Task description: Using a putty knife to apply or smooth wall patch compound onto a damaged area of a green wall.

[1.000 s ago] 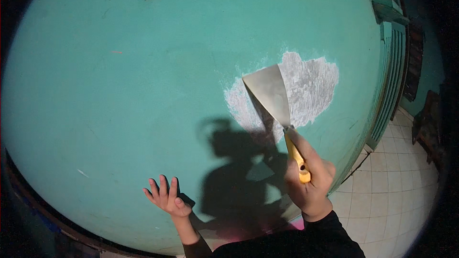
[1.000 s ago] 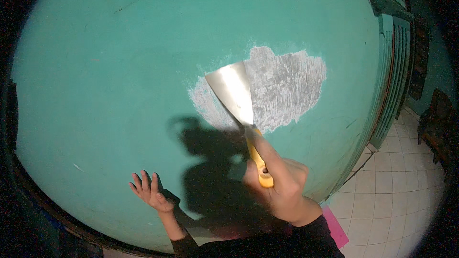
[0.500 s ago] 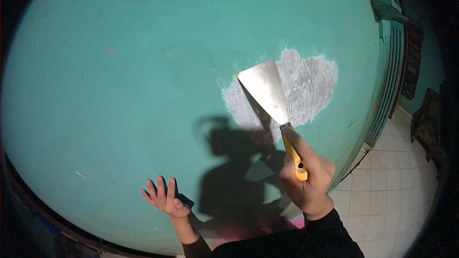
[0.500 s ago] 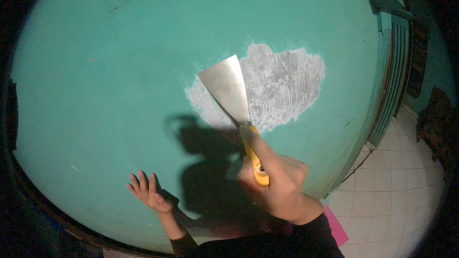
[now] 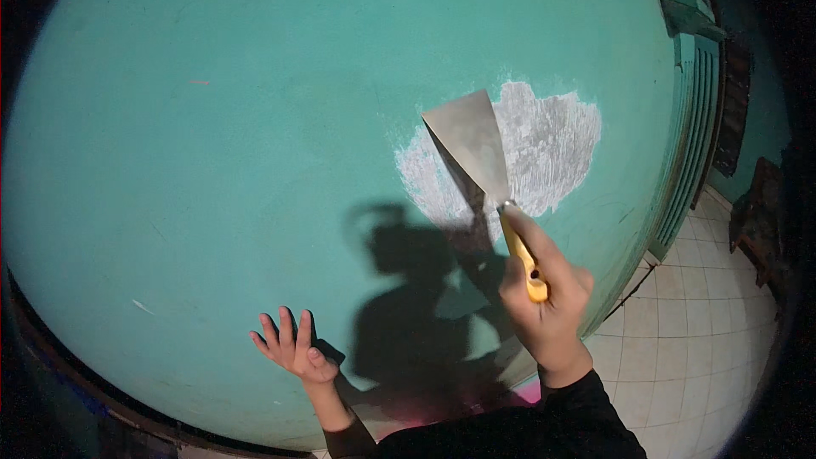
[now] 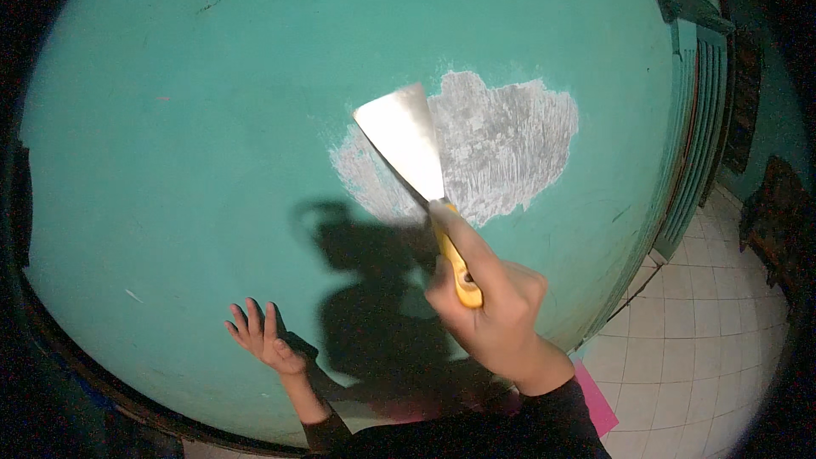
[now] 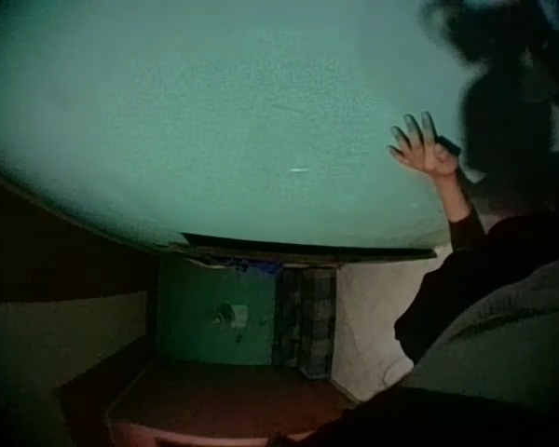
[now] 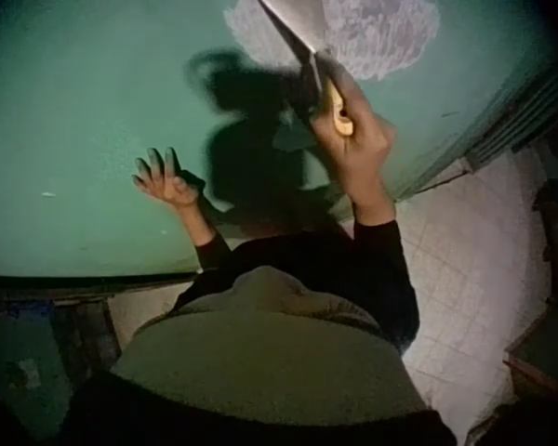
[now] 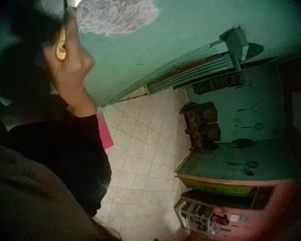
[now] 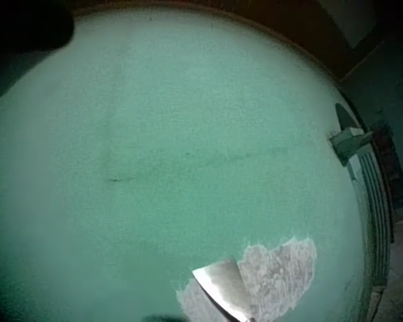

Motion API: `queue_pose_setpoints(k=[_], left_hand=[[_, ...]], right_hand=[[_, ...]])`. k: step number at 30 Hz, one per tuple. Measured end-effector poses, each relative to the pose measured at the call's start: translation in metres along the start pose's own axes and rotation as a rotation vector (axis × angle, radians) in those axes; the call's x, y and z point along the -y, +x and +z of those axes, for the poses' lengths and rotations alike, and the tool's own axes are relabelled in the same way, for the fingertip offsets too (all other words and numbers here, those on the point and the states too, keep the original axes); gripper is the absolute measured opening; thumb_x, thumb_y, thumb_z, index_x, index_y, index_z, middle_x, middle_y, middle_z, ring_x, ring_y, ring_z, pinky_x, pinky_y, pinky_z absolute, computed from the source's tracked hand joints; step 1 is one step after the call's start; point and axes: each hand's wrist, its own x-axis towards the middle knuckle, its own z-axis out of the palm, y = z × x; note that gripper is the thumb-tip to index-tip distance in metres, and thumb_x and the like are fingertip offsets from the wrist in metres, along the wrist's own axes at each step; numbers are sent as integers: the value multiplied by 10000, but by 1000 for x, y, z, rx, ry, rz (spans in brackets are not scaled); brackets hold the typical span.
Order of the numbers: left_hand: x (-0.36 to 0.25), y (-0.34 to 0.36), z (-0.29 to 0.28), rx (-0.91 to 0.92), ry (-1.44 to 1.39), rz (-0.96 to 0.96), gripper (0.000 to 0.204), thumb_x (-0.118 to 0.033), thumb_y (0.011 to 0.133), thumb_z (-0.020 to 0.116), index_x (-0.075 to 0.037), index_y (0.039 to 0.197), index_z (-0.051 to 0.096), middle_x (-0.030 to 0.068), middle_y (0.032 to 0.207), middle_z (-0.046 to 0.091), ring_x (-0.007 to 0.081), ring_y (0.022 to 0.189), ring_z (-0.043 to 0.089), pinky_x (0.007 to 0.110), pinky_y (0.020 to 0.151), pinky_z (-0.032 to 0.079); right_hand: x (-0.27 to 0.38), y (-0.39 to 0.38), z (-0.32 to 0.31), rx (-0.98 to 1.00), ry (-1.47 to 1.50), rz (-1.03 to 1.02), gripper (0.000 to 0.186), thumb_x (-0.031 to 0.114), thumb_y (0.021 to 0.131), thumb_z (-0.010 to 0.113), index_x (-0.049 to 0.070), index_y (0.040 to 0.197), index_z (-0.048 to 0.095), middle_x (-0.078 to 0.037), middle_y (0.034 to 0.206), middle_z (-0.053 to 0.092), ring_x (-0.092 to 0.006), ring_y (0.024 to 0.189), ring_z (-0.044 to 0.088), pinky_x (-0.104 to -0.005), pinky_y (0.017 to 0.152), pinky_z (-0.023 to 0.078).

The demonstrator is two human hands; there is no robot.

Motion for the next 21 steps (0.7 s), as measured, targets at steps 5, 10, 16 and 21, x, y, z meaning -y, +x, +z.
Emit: queue_pose_setpoints(k=[5,10,16,21], left_hand=[[3,0,-1,3,-3,18,508,-331,916,205,-110,1112,619,85,1277,499,342,1271,335,507,1071,85],[2,0,-2,11,-12,4,506,-331,918,204,-116,1113,619,84,1278,498,338,1276,328,505,1072,82],[3,1,0,-7,-15,24,508,-328,917,200,-118,1111,620,83,1280,496,338,1271,336,504,1073,82],[5,-2,-2,8,14,3,500,-318,912,205,-125,1112,622,76,1277,500,330,1268,344,502,1073,86]], right_hand=[[9,-6,-9,13,25,40,412,-4,705,610,8,1116,579,-128,609,529,-161,457,522,-249,487,440],[9,-2,-5,13,4,31,406,0,706,603,0,1111,581,-125,619,543,-154,462,534,-247,490,442],[7,-3,-6,6,-1,34,393,13,723,588,-2,1116,581,-124,668,595,-151,458,535,-238,494,442],[4,-1,-6,19,30,37,388,21,726,587,-3,1113,585,-124,701,616,-132,473,538,-231,501,442]])
